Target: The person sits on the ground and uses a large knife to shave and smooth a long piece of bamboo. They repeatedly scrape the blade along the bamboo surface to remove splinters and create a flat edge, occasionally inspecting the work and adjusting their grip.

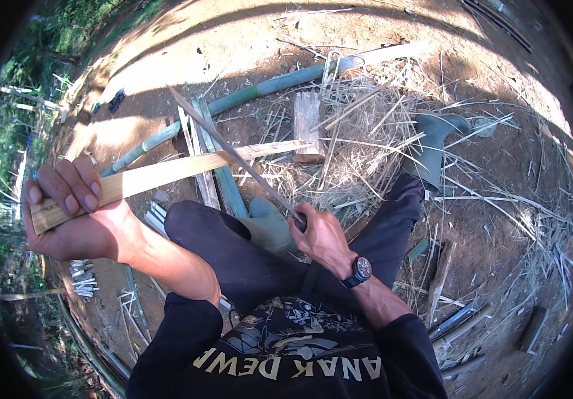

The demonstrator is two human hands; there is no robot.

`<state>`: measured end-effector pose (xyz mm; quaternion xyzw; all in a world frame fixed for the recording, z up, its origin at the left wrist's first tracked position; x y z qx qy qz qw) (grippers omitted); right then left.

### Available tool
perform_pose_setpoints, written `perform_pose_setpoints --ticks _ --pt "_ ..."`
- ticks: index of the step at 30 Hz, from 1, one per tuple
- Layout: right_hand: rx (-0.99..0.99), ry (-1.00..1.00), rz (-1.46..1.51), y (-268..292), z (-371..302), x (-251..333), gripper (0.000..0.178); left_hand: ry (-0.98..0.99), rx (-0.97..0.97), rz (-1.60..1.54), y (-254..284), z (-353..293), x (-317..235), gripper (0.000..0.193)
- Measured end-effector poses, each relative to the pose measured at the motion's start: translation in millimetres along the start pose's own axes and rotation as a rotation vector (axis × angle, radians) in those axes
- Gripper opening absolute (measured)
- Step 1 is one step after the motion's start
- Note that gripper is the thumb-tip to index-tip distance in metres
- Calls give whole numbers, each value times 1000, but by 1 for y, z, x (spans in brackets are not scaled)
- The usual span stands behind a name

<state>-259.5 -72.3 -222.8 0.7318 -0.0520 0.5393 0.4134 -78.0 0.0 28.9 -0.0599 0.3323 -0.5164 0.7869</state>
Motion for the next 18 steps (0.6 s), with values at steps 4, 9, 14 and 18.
perform_pose_setpoints --ticks 4,9,14,18 --pt "-31 214 -50 4 1 35 16 21 133 -32 14 -10 -10 28" --pt "51 -100 -101 -17 16 -25 16 81 86 -44 15 -14 -14 25" --pt "11 8 -100 -9 7 2 15 64 28 -43 12 -13 -6 22" --pt "-20 145 -50 -16 10 23 13 75 7 17 10 -14 -14 23"
Point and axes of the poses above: each hand's wrist, its own z-axis towards the middle knuckle, its own y-axis out of the back of the hand, x = y × z, the point moved 2 cm from there along z, towards the middle knuckle, and after that the axes turned 7 degrees about -z, right-handed, at the moved point
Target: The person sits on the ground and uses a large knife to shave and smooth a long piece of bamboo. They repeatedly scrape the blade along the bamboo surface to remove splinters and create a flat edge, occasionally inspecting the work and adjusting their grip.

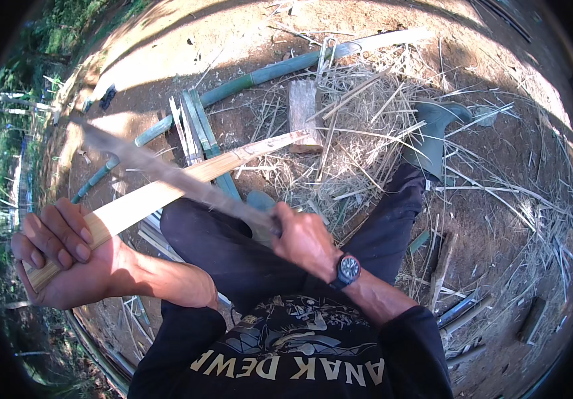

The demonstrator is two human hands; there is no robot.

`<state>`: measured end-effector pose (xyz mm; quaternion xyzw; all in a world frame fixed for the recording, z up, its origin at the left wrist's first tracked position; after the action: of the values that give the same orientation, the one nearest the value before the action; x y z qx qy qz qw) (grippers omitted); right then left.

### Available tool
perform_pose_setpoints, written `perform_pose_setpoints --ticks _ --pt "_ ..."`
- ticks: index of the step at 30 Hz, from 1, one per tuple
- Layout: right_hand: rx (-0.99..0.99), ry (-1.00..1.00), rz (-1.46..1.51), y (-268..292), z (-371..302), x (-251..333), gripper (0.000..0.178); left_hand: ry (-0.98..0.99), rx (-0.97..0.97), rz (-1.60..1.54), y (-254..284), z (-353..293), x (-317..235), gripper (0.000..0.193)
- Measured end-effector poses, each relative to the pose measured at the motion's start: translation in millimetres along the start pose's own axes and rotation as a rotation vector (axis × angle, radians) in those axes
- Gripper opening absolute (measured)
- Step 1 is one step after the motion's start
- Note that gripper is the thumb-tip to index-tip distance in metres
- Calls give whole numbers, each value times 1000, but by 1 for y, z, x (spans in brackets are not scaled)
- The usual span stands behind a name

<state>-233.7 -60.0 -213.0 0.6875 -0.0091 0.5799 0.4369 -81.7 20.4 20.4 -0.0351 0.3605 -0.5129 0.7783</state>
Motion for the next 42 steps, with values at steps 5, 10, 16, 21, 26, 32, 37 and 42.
perform_pose_setpoints --ticks 5,10,16,21,26,32,37,42 --pt "28 -178 -122 -3 -7 -51 14 -10 -32 6 9 1 4 25" --pt "14 50 8 10 0 18 16 -15 80 -37 4 0 0 26" --pt "60 -319 -307 -17 -2 -133 18 -53 6 -47 -5 -2 11 23" --pt "74 -356 -217 -20 2 -121 20 -149 96 117 1 10 12 27" --pt "69 -325 -140 -4 7 -90 20 -166 -201 248 -5 30 27 26" --pt "-4 -129 -22 -9 19 -30 16 -327 -101 537 -3 29 28 18" --pt "71 -331 -105 -17 18 -111 19 -511 -104 899 -25 28 44 20" --pt "20 -135 70 -11 24 -43 17 -291 -66 242 2 40 34 20"
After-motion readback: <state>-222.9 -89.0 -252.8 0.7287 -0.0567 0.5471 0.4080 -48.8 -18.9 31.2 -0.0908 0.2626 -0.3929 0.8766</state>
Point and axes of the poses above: each hand's wrist, its own z-axis towards the middle knuckle, its own y-axis out of the back of the hand, x = y × z, the point moved 2 cm from there along z, towards the middle knuckle, and after that the axes turned 7 degrees about -z, right-handed, at the moved point
